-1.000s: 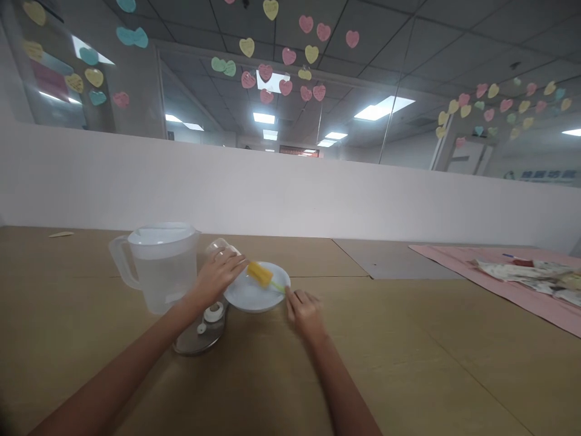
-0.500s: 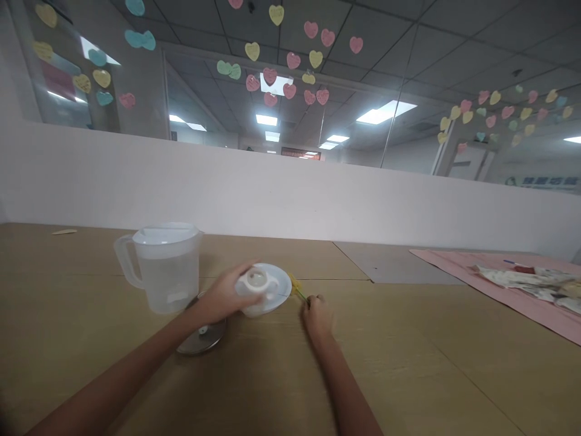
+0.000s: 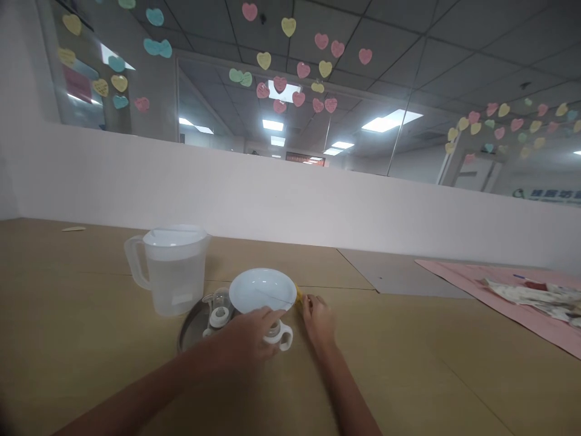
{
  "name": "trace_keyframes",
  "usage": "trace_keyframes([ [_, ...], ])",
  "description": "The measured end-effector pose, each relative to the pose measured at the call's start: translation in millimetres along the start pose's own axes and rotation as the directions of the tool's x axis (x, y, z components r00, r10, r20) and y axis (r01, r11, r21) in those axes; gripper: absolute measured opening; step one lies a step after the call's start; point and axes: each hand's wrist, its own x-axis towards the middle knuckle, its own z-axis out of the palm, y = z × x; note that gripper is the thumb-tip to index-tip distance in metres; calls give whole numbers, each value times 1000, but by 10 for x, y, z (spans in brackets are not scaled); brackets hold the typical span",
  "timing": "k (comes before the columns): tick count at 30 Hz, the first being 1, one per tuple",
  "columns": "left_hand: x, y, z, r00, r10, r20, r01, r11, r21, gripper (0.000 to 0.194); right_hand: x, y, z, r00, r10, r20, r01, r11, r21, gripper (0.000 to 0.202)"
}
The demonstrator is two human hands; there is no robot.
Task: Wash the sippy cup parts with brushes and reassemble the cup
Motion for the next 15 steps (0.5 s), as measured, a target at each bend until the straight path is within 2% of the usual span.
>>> trace_keyframes([
  [2,-25,14,-110,999,15,37,-16,999,28,55,67,-89,-29,996,-75,-37,76,997,9,41],
  [4,-40,-2,-297,997,14,77,-16,999,33,59,163,-191,-39,989,-148,-16,147,988,-37,37],
  [6,-44,-88,-514,993,-75,89,67,993,96,46,278,-299,-28,976,-201,77,208,974,-87,30],
  [7,-43,-161,-611,983,-172,65,159,973,168,38,338,-352,-16,964,-213,158,230,968,-99,27],
  [9,-36,-356,-742,920,-387,56,345,871,351,34,457,-453,13,919,-189,347,240,964,-111,21],
  [11,-29,-579,-775,835,-545,70,460,764,453,27,562,-542,44,877,-141,459,229,963,-143,17],
  [13,-25,-787,-728,789,-607,96,499,723,478,21,638,-618,74,861,-119,494,225,961,-161,13],
  [15,-17,-953,-645,768,-627,134,506,721,474,20,676,-682,110,841,-131,525,235,962,-137,12],
])
